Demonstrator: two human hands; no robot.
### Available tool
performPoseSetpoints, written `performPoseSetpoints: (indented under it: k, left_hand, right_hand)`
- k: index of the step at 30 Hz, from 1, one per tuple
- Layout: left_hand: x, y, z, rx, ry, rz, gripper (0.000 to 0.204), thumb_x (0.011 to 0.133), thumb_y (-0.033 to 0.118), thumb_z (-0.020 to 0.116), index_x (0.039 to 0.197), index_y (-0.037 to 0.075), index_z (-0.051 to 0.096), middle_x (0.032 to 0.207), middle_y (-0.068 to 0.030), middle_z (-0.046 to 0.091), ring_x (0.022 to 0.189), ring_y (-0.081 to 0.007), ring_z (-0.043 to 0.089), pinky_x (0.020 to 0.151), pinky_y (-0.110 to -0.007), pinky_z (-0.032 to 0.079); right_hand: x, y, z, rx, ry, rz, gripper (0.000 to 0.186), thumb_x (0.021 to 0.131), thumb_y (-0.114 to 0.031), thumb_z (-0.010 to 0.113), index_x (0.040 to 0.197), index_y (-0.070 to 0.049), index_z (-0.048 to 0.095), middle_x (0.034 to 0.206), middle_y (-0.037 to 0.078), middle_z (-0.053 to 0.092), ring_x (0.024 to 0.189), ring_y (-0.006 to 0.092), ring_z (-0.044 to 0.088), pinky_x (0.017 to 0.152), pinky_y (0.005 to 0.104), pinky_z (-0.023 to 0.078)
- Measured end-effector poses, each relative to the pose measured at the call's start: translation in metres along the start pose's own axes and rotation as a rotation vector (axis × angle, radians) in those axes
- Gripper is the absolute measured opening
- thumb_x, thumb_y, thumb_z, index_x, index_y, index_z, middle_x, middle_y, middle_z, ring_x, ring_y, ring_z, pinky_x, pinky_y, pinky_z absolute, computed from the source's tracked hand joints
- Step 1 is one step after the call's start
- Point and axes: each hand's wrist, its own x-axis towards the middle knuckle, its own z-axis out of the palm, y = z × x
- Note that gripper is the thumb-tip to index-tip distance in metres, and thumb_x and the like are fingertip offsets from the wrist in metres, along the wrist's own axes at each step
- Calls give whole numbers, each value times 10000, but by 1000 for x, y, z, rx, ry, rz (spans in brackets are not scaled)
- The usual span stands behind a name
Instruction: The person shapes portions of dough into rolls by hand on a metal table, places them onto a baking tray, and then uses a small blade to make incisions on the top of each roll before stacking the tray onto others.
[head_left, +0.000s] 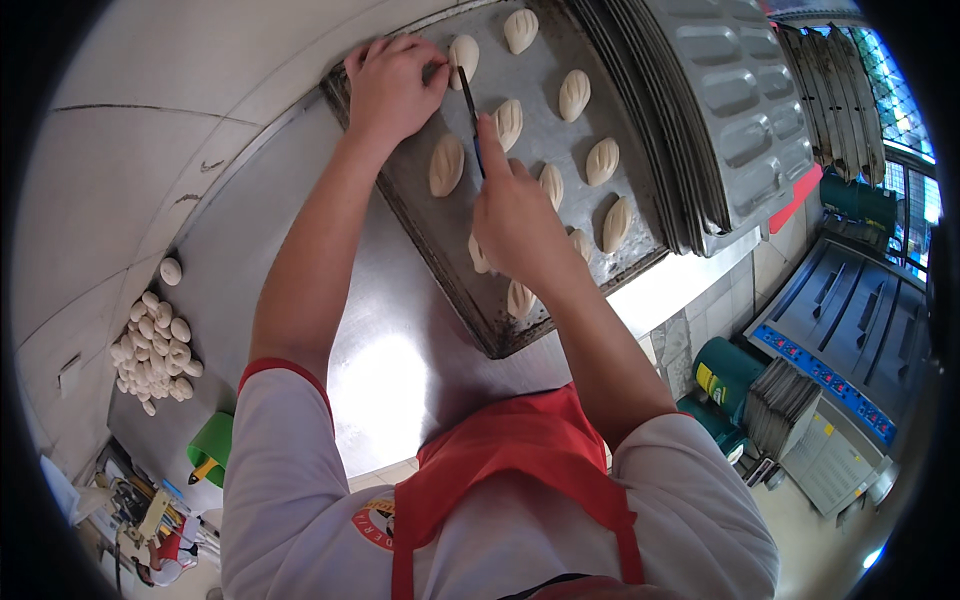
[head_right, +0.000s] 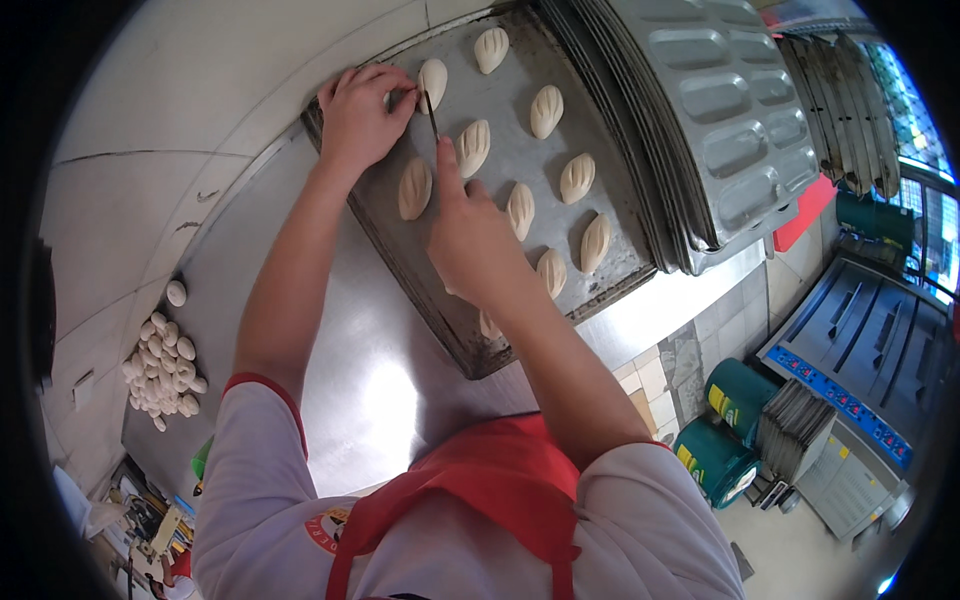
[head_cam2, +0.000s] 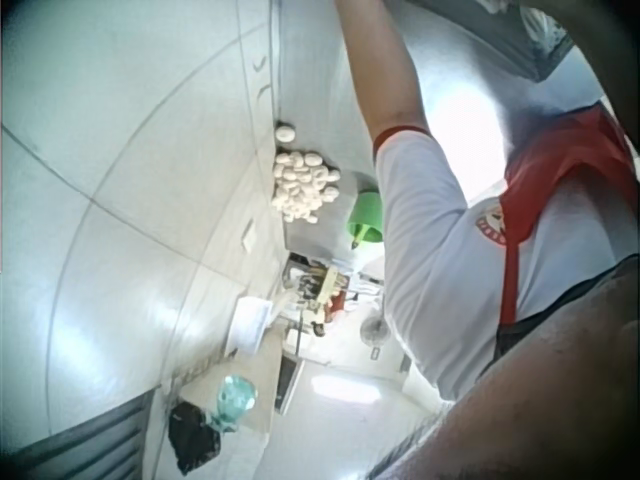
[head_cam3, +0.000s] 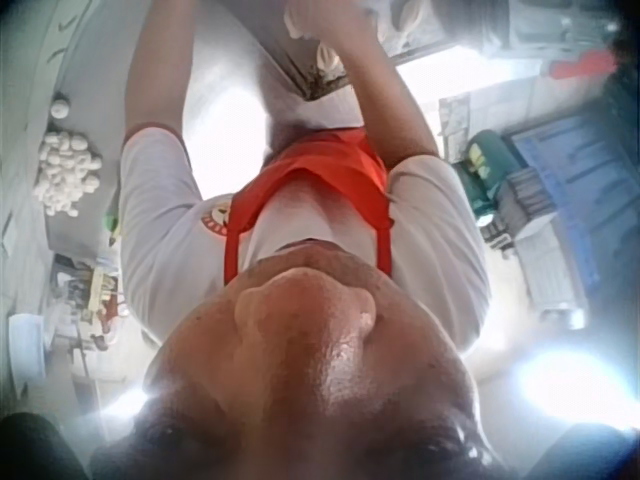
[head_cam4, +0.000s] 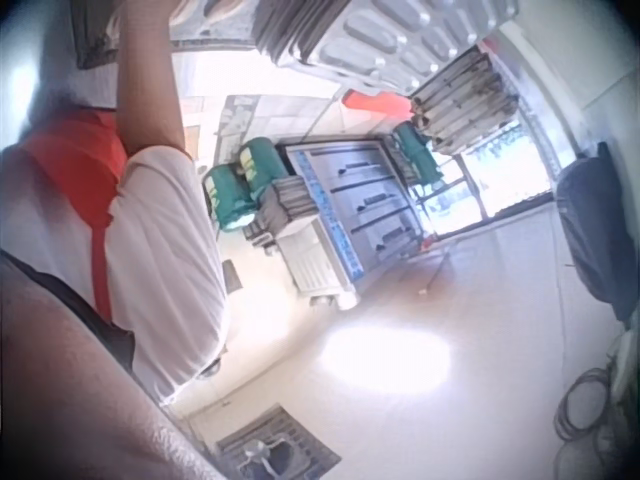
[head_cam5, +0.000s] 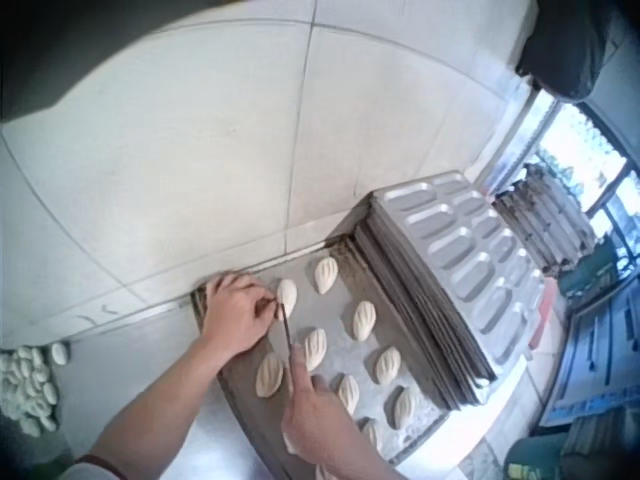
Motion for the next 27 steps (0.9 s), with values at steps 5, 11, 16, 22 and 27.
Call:
performPoseSetpoints:
  k: [5,11,16,22,27]
  left_hand:
    - [13,15,-3,-128,14,34,267,934,310,772,1174,195,781,1247,-7,772,1218,-285,681,1164,-480,369]
    - [12,8,-5,-89,-65,17,310,931,300,780,1226,204,765,1243,-46,775,1238,-304,680,1176,-480,372]
    - [18,14,-6,-208,-53,48,307,947,299,768,1239,205,767,1242,-47,768,1237,-304,679,1146,-474,416]
    - [25,9,-4,-142,-106,109,331,956,302,767,1272,205,760,1302,-46,748,1229,-294,679,1138,-483,435]
    - [4,9,-45,-475,-94,-137,270,949,279,760,1196,175,792,1219,-54,767,1036,-279,734,900,-426,568]
  right_hand:
    - [45,9,-10,29,201,-126,717,981,-12,502,1666,23,291,1089,404,686,1052,577,675,953,608,526]
    - [19,15,-5,-37,53,-103,797,930,-5,550,1668,54,255,1066,405,682,979,562,700,901,591,560]
    - [30,20,-19,50,164,-156,780,939,-28,545,1664,50,269,1077,406,689,963,559,703,904,595,554]
    - [50,14,-13,23,87,-67,720,984,-42,508,1665,31,286,1069,395,704,997,541,699,910,593,531]
    - [-40,2,-10,149,77,-140,812,937,1,543,1675,72,213,1100,409,673,947,557,700,888,597,546]
